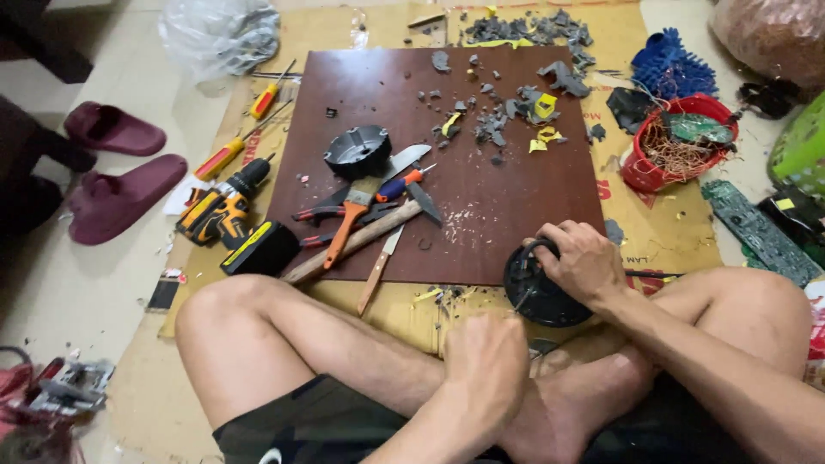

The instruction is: A person is sitting on the floor disassembling a black electronic component using a screwdriver and pliers.

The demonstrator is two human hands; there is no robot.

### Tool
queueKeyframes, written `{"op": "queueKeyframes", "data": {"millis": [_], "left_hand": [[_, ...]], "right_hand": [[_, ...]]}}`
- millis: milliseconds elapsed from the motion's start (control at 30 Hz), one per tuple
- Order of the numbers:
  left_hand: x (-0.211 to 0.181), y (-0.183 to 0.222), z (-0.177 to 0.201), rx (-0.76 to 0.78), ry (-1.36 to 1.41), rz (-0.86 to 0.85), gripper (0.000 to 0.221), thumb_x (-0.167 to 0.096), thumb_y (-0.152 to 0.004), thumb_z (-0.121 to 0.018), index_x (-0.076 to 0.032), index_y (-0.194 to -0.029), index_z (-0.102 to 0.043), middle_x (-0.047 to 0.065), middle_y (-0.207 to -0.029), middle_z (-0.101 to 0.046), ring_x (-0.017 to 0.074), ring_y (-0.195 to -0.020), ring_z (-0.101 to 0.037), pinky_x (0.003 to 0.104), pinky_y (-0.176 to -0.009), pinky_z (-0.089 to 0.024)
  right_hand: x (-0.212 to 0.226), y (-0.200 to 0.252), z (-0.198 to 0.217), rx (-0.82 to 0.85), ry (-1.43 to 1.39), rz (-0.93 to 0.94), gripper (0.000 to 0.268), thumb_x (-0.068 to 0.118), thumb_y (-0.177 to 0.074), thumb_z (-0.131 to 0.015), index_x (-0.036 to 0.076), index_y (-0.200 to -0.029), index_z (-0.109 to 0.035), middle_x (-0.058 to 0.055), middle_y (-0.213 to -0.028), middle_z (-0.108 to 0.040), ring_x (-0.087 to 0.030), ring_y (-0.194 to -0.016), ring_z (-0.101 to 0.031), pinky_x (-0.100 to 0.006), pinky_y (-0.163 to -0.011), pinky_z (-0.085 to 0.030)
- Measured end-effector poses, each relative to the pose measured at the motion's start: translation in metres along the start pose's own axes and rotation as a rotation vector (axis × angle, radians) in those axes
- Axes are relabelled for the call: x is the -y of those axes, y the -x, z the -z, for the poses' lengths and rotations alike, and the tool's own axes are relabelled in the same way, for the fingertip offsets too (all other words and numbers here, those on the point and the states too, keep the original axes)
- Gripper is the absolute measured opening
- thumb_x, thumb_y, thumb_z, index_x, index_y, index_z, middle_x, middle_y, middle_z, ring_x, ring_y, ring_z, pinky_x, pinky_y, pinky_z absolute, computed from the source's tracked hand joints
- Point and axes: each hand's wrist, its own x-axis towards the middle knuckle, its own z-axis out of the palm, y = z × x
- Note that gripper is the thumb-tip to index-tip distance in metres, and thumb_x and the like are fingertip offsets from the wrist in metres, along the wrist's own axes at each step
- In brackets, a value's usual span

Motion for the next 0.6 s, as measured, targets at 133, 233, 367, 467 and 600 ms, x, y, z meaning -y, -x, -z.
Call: {"op": "queueKeyframes", "data": {"millis": [133,233,367,467,600], "left_hand": [[0.021,0.013,0.015,0.105,0.197,0.113,0.025,-0.008,-0.09,-0.061,-0.017,-0.104,-0.079,0.017,-0.089,-0.078,0.0406,-0.092,-0.074,0.051,-0.079,-0.059],[0.031,0.019,0.02,0.09,0.58,0.124,0.025,-0.015,-0.089,-0.051,-0.015,-0.095,-0.075,0.024,-0.102,-0.074,0.0534,-0.099,-0.064,0.059,-0.081,-0.049],[0.012,0.017,-0.005,0.164,0.507,0.216,0.041,-0.017,-0.097,-0.052,-0.026,-0.134,-0.068,0.014,-0.114,-0.073,0.0386,-0.11,-0.067,0.049,-0.093,-0.052],[0.003,0.017,-0.016,0.048,0.207,0.059,0.041,-0.007,-0.098,-0.052,-0.016,-0.137,-0.062,0.019,-0.095,-0.072,0.0396,-0.085,-0.071,0.053,-0.065,-0.057],[0.011,0.022,0.009,0.152,0.382,0.157,0.048,-0.007,-0.094,-0.048,-0.027,-0.134,-0.066,0.022,-0.102,-0.074,0.0465,-0.099,-0.069,0.058,-0.083,-0.055]], "right_hand": [[0.001,0.002,-0.001,-0.046,0.052,0.018,0.024,0.045,-0.101,-0.064,0.022,-0.1,-0.069,-0.007,-0.089,-0.07,-0.031,-0.085,-0.069,-0.046,-0.071,-0.057],[0.007,0.001,0.005,0.012,0.032,-0.015,0.026,0.046,-0.101,-0.061,0.021,-0.102,-0.069,-0.008,-0.094,-0.072,-0.033,-0.092,-0.07,-0.048,-0.073,-0.058],[0.009,0.0,0.011,0.108,0.005,-0.178,0.032,0.052,-0.102,-0.055,0.023,-0.105,-0.07,-0.01,-0.099,-0.074,-0.036,-0.098,-0.07,-0.051,-0.079,-0.056],[0.011,-0.004,0.017,0.166,-0.017,-0.244,0.035,0.054,-0.102,-0.052,0.026,-0.112,-0.07,-0.01,-0.104,-0.075,-0.037,-0.101,-0.071,-0.052,-0.08,-0.056],[0.015,-0.004,0.023,0.217,-0.047,-0.351,0.036,0.051,-0.101,-0.052,0.025,-0.117,-0.071,-0.011,-0.109,-0.075,-0.039,-0.106,-0.07,-0.056,-0.08,-0.055]]}}
